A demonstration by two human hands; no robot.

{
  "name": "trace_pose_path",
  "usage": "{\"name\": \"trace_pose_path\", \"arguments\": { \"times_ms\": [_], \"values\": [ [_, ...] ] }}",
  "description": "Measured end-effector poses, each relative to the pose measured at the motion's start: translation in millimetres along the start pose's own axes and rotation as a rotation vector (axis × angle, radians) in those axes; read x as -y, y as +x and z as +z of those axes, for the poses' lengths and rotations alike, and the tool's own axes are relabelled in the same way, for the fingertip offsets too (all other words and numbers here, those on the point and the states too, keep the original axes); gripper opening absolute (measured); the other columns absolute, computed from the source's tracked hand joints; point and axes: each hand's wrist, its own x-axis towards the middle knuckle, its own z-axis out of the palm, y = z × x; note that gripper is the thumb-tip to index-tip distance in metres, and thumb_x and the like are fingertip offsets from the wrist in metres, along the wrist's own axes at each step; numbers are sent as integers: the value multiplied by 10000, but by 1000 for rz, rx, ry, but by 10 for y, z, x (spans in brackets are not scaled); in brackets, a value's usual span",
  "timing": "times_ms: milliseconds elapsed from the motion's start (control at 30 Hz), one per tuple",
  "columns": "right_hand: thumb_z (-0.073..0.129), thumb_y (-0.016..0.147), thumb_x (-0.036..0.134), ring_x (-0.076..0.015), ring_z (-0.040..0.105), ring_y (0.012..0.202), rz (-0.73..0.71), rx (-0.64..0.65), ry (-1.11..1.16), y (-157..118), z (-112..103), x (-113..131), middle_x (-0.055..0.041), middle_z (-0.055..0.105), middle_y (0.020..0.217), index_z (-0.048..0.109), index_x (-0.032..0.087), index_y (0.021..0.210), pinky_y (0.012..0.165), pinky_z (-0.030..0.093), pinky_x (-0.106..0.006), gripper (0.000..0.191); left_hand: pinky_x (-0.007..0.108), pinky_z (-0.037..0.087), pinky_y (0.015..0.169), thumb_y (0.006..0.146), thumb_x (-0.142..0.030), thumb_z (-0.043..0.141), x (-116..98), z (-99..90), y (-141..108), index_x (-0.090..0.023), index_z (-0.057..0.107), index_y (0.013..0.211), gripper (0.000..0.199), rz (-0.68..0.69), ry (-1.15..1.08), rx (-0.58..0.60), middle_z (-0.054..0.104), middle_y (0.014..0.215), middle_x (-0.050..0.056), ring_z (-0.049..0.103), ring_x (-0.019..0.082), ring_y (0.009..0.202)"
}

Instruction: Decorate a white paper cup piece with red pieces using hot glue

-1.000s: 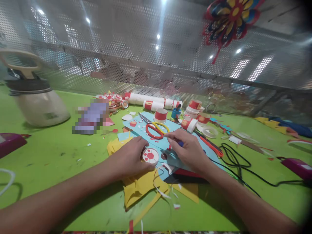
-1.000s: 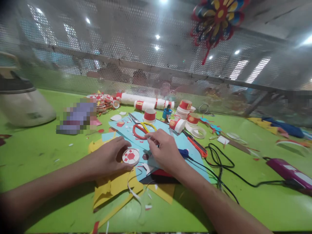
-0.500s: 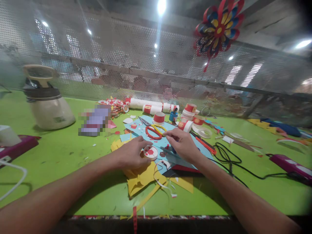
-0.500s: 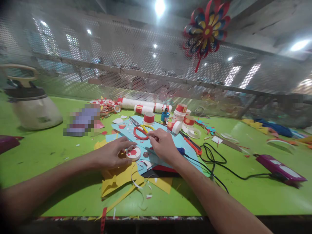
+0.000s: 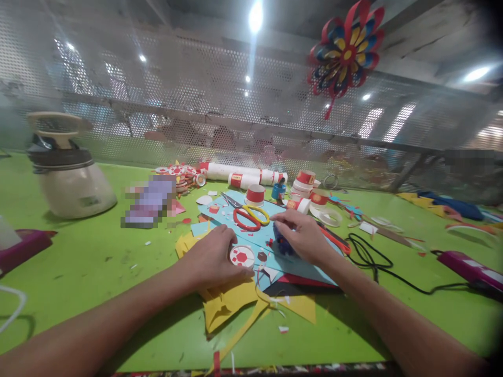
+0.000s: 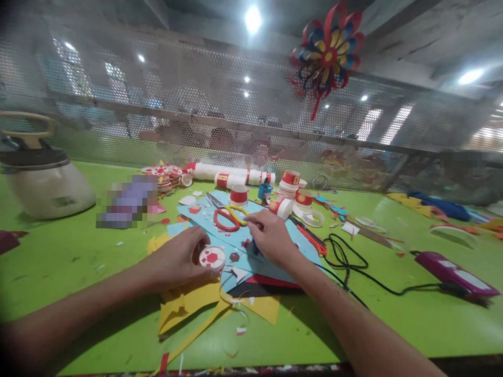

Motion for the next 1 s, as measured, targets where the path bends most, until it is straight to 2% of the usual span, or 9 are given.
{"name": "trace_pose_path", "arguments": {
  "times_ms": [100,233,300,433,533,667,767,900,1000],
  "values": [
    [472,775,76,-192,625,742,15,84,-85,38,-130,-163,-89,710,845,728,131,873,679,481,-307,280,355,423,674,656,-615,641,12,-97,20,-162,520,986,574,-35,-57,40,561,981,93,533,246,822],
    [543,681,68,-233,631,859,-32,281,-198,-13,-287,-290,-78,713,923,736,188,862,764,483,-339,290,346,434,671,696,-528,603,76,-246,32,-166,537,1018,489,-50,-169,-8,562,931,66,533,219,779],
    [564,690,104,-283,610,968,-37,331,-249,-67,-319,-300,-113,695,1022,723,181,951,816,471,-388,315,317,425,631,708,-398,562,130,-296,46,-172,563,996,367,-50,-244,-82,543,807,22,521,190,706],
    [548,709,109,-319,593,1005,-7,369,-310,-166,-297,-309,-158,662,1076,671,160,1072,815,461,-420,387,268,358,533,690,-253,484,257,-327,100,-174,593,861,218,-161,-339,-354,429,574,-48,443,140,545],
    [548,708,103,-302,606,946,36,387,-322,-214,-248,-370,-143,664,1026,619,172,1140,776,467,-401,443,254,346,514,685,-237,504,311,-314,132,-171,592,811,168,-213,-360,-419,442,554,-53,437,126,518],
    [562,726,142,-292,611,910,89,408,-319,-244,-188,-470,-148,649,1012,558,148,1173,767,471,-403,447,249,372,507,718,-274,546,299,-316,140,-168,599,827,161,-249,-382,-406,528,630,-26,485,131,553],
    [564,721,145,-294,607,952,111,408,-311,-232,-185,-467,-151,636,1064,495,142,1244,790,476,-412,528,283,446,578,757,-329,561,272,-329,132,-165,600,856,196,-199,-382,-373,602,729,14,558,163,643],
    [554,734,169,-285,622,968,115,248,-239,-199,-290,-351,-130,651,1103,498,181,1228,802,484,-408,497,346,497,709,790,-352,564,220,-263,89,-161,616,982,276,1,-260,-144,618,950,78,593,199,791],
    [547,826,316,-262,639,808,102,75,-114,-199,-407,-234,-95,690,952,566,211,1159,682,504,-382,349,411,484,846,771,-393,604,150,-180,38,-180,560,1194,476,117,-173,55,551,1176,120,563,261,996]
  ]
}}
